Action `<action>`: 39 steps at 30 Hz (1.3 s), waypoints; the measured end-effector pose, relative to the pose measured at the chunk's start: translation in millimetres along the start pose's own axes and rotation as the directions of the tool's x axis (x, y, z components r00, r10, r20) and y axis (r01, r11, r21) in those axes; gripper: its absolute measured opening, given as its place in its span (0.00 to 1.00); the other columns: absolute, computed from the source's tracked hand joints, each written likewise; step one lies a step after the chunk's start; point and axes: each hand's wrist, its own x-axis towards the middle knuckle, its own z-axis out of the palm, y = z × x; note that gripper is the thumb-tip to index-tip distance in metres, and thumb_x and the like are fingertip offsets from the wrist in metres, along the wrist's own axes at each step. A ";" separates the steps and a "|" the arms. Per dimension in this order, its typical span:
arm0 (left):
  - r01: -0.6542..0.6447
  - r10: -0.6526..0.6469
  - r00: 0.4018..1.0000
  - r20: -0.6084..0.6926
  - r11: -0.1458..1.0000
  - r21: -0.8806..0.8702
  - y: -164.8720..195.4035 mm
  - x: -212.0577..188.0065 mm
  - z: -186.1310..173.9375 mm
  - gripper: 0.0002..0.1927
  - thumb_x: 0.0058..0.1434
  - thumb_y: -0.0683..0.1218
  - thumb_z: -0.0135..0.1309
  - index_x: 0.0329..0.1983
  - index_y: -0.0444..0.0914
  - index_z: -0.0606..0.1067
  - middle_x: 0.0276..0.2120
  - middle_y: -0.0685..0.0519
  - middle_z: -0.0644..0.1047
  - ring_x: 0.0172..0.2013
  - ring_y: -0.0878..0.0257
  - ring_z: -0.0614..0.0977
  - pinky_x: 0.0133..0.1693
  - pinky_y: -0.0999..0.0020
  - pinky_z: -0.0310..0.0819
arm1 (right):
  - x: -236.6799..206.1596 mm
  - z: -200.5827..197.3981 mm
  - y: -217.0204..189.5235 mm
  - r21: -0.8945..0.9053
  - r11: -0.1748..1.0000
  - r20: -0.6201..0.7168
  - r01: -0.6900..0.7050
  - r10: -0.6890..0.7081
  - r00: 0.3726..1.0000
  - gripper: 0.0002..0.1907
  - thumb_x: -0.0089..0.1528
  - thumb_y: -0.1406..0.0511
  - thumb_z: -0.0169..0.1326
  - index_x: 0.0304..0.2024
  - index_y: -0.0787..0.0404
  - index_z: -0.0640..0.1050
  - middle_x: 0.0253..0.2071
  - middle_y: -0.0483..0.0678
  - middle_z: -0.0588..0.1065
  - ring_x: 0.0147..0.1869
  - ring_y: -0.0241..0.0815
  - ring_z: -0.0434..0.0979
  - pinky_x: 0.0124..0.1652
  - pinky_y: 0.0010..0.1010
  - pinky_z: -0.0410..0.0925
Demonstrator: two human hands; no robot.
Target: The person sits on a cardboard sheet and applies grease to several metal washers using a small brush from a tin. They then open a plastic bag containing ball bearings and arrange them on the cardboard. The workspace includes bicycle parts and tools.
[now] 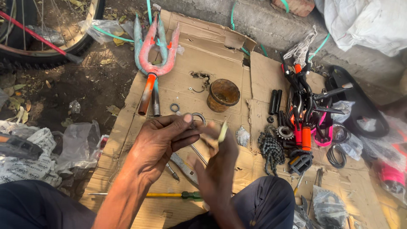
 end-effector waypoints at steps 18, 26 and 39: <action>0.022 -0.021 0.999 -0.041 1.000 0.022 3.6 -0.9 0.2 0.15 0.60 0.48 0.60 0.38 0.28 0.80 0.35 0.41 0.85 0.35 0.57 0.87 0.41 0.67 0.86 | 14.2 -18.6 21.9 0.076 0.997 0.112 -0.002 -0.007 0.994 0.59 0.63 0.68 0.62 0.78 0.60 0.31 0.82 0.61 0.45 0.84 0.61 0.51 0.73 0.53 0.57; 0.008 -0.010 0.996 -0.090 0.999 -0.031 0.5 2.0 0.5 0.14 0.60 0.46 0.61 0.40 0.29 0.80 0.37 0.43 0.84 0.36 0.57 0.86 0.42 0.67 0.84 | -7.3 6.8 -4.9 0.155 0.988 0.200 -0.016 -0.016 0.980 0.53 0.67 0.67 0.58 0.78 0.61 0.33 0.82 0.63 0.46 0.87 0.60 0.45 0.77 0.55 0.52; -0.027 0.023 0.995 -0.095 0.999 -0.041 -10.5 9.8 -3.9 0.15 0.60 0.47 0.60 0.40 0.28 0.80 0.37 0.44 0.85 0.37 0.58 0.87 0.44 0.66 0.84 | -19.2 10.4 1.0 -0.217 0.971 0.252 0.104 -0.048 0.967 0.50 0.70 0.58 0.56 0.77 0.72 0.39 0.81 0.66 0.44 0.86 0.62 0.42 0.78 0.50 0.45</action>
